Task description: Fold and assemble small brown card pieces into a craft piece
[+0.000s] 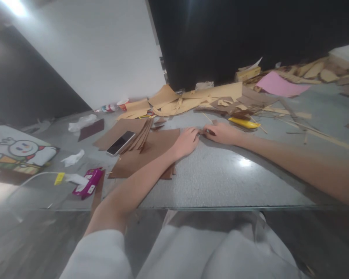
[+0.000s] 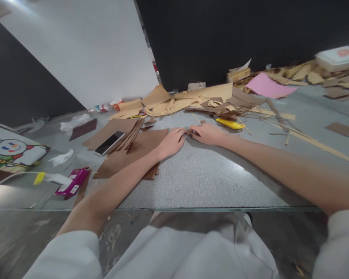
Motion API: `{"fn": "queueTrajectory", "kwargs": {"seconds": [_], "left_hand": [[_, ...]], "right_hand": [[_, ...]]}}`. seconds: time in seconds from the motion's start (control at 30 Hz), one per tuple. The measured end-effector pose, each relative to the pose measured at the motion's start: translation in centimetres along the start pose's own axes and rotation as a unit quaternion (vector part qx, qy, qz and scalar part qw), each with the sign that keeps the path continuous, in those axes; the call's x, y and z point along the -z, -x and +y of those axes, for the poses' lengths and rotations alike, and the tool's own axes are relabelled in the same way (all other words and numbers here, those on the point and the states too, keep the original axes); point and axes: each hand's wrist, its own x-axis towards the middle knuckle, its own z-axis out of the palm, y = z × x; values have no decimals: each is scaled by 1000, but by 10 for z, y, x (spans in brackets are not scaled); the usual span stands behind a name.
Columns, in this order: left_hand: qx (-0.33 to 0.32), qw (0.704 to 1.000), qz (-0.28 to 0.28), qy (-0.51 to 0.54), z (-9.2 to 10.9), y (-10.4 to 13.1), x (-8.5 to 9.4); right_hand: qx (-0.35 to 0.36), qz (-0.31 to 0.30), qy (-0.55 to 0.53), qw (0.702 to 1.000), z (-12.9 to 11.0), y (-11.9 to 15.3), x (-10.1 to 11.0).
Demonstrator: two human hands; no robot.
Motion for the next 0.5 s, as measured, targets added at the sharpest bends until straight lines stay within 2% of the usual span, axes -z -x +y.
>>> {"fn": "queueTrajectory", "kwargs": {"seconds": [0.2,0.5], "left_hand": [[6,1000,-1,2,0,-1,-1],[6,1000,-5,2,0,0,-1]], "right_hand": [[18,6,3,1000,0,1,1],[3,8,13,1000,1,1,-1]]}}
